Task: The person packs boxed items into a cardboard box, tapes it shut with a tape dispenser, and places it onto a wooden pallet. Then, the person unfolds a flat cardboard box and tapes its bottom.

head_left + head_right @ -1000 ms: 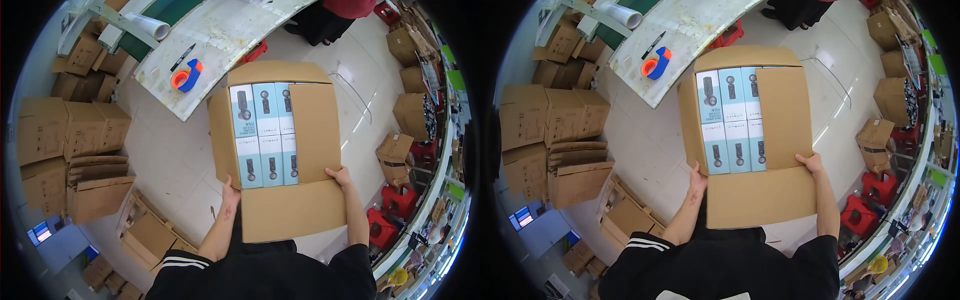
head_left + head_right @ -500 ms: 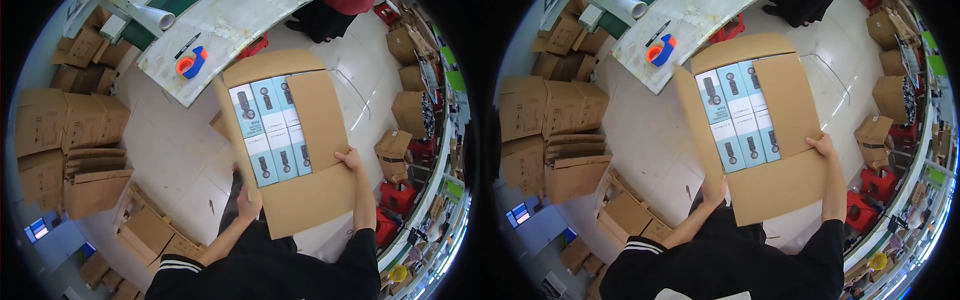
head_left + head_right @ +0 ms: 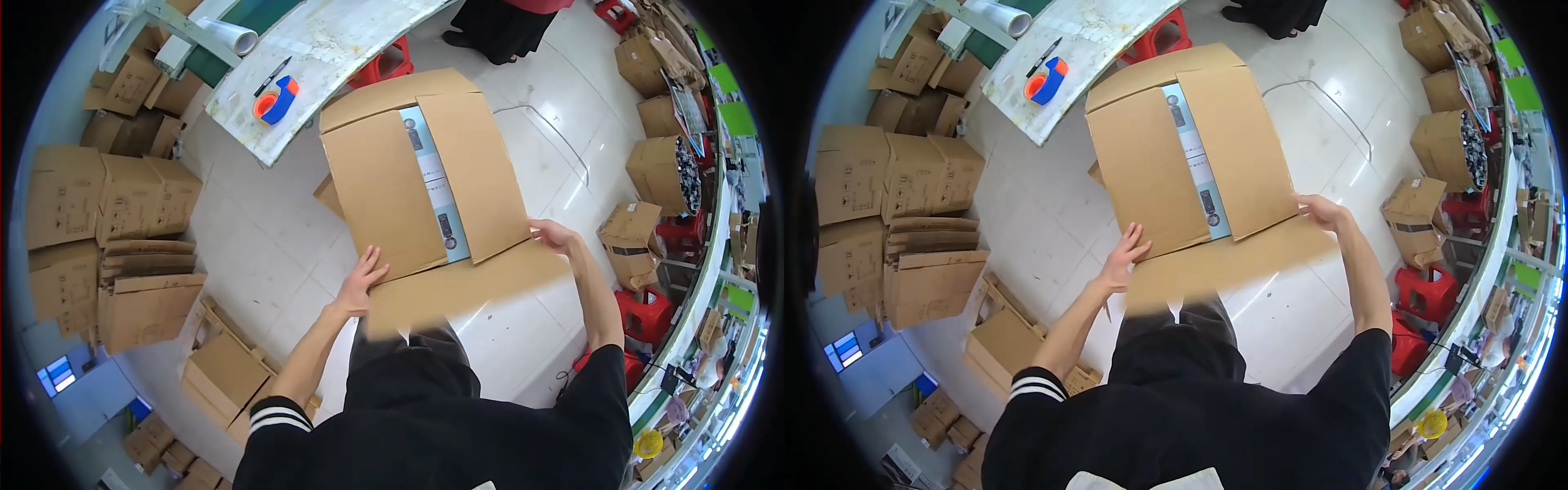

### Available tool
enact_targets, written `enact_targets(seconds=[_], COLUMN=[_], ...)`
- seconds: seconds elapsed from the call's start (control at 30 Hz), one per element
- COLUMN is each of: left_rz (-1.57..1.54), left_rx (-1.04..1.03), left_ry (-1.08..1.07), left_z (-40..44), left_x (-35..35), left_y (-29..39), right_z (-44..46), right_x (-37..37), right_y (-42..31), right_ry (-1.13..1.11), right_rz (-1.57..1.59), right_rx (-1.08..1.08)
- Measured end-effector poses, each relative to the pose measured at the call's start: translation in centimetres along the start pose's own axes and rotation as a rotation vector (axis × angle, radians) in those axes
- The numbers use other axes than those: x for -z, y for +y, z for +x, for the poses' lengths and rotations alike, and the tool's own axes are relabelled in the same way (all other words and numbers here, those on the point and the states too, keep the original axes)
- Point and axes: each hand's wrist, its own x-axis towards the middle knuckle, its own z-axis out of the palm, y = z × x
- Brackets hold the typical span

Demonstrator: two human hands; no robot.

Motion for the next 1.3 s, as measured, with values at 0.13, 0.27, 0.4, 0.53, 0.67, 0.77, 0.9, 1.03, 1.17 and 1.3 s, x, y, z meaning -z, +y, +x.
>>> enact_targets(seconds=[0.13,0.27,0.4,0.53,0.67,0.77,0.9,1.03,1.17,1.3], left_rz=[-0.22,-0.041,0.005,0.036,0.042,-0.016,-0.039,-0.288,-0.419,-0.301], left_rx=[0.182,0.106,0.052,-0.009,0.022,0.084,0.415,0.612,0.713,0.891], left_ry=[0.288,0.432,0.351,0.312,0.292,0.301,0.683,0.579,0.499,0.598], left_z=[1.0,-0.5,-0.5,-0.1,1.0,1.1,2.6,6.4,7.2,8.9], left_x=[-0.7,-3.3,-2.2,-0.6,1.7,1.5,-0.8,0.7,0.0,-1.7], left_y=[2.3,2.7,3.0,1.4,2.0,2.1,3.4,1.3,-0.2,1.2], right_z=[-1.6,-1.9,-0.4,0.0,0.5,1.4,2.4,4.8,9.7,10.6], right_x=[1.5,-0.5,-2.0,0.3,-0.5,-0.4,1.2,-0.6,-7.3,-7.9], right_y=[2.9,6.1,8.1,3.5,-3.2,-4.1,-2.3,0.2,-0.2,-2.5], right_ry=[-0.208,-0.169,0.298,0.126,-0.037,0.022,0.579,0.88,1.09,1.287], right_rz=[0.657,0.58,0.3,0.072,-0.154,-0.21,0.342,0.179,-0.582,-0.715], right_rx=[0.266,0.503,0.611,0.28,0.099,0.032,0.193,0.361,0.288,0.064])
